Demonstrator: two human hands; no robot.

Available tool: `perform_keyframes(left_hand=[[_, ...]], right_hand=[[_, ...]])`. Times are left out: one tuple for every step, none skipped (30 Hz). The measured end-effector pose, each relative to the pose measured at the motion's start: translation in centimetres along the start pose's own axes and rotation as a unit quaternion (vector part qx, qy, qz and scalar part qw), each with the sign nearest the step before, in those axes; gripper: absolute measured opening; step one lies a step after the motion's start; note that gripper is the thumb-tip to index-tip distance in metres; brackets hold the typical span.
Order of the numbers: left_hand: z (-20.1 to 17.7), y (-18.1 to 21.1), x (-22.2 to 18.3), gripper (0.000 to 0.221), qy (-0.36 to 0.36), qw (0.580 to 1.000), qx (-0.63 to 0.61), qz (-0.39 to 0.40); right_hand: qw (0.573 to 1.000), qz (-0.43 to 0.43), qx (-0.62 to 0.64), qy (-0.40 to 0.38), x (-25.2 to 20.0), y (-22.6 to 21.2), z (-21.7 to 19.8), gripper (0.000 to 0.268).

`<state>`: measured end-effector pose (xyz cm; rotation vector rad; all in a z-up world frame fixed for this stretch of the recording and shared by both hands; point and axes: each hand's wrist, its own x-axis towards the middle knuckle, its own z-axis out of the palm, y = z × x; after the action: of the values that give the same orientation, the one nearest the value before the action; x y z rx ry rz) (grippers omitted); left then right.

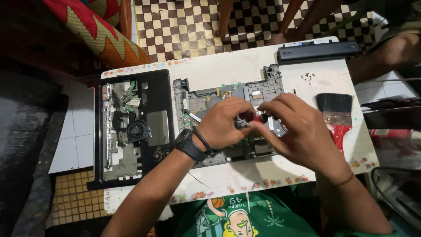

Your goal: Cleaning and disassembling a laptop motherboard using a brush and screwdriver

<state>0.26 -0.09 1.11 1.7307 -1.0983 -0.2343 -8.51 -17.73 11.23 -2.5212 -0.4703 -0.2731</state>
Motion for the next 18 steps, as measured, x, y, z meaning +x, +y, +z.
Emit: perform_keyframes(left_hand=[[0.1,0.1,0.0,0.02,0.005,1.0,0.002,-0.003],[-0.2,0.3,0.0,0.02,0.005,1.0,0.002,-0.003],[-0.4,0.5,0.0,0.022,-0.001,1.0,0.0,0.003],[-0.6,0.7,0.0,0.027,-0.007,1.0,-0.001,0.009],[-0.5,0.5,-0.1,0.027,-0.006,1.0,-0.001,0.009],[-0.4,0.2,-0.2,0.024,-0.005,1.0,-0.005,0.021],[-0.3,0.0,-0.2,0.02,-0.004,0.999,-0.01,0.033],[-0.2,0.0,-0.2,0.02,-0.004,0.999,-0.01,0.034],[-0.1,0.0,-0.1,0.02,-0.001,0.999,-0.013,0.029],[0.0,0.0,-0.1,0.02,0.001,1.0,-0.017,0.024],[0.0,-0.2,-0.1,0.02,0.001,1.0,-0.016,0.025],[0.1,-0.3,-0.1,0.016,-0.004,1.0,-0.001,0.012],[0.2,-0.4,-0.2,0.015,-0.008,1.0,0.013,-0.001],[0.2,-0.4,-0.2,0.015,-0.009,1.0,0.014,0.0],[0.2,-0.4,-0.2,0.015,0.002,1.0,0.011,0.013],[0.3,-0.3,-0.2,0.017,0.015,1.0,0.008,0.027],[0.3,-0.3,-0.2,0.017,0.015,0.999,0.009,0.027],[0.3,-0.2,-0.2,0.019,0.018,1.0,0.008,0.024]], right_hand=[[1.0,0.0,0.003,0.005,0.0,-0.1,0.0,0.017],[1.0,0.0,0.003,0.005,0.1,-0.2,-0.2,0.017],[1.0,-0.008,0.022,-0.005,0.1,-0.3,-0.3,0.019],[0.999,-0.017,0.041,-0.015,0.2,-0.4,-0.5,0.025],[0.999,-0.018,0.041,-0.015,-0.1,-0.1,-0.5,0.025],[0.998,-0.021,0.056,-0.031,-0.3,0.2,-0.4,0.035],[0.996,-0.024,0.071,-0.047,-0.5,0.5,-0.4,0.045],[0.996,-0.024,0.07,-0.047,-0.4,0.3,-0.5,0.045],[0.996,-0.016,0.076,-0.047,-0.3,0.1,-0.5,0.043],[0.995,-0.008,0.082,-0.048,-0.2,-0.1,-0.6,0.042],[0.996,-0.008,0.081,-0.047,-0.2,-0.1,-0.4,0.042],[0.999,-0.005,0.032,-0.022,-0.2,-0.1,-0.2,0.035],[1.0,-0.002,-0.017,0.002,-0.3,-0.1,0.0,0.032],[1.0,-0.002,-0.017,0.003,-0.3,0.0,0.1,0.032],[1.0,0.006,-0.006,-0.007,-0.4,0.1,0.2,0.028],[1.0,0.012,0.005,-0.018,-0.4,0.1,0.3,0.025],[1.0,0.012,0.005,-0.017,-0.4,0.0,0.3,0.025],[1.0,0.009,0.012,-0.012,-0.3,-0.2,0.2,0.021]])
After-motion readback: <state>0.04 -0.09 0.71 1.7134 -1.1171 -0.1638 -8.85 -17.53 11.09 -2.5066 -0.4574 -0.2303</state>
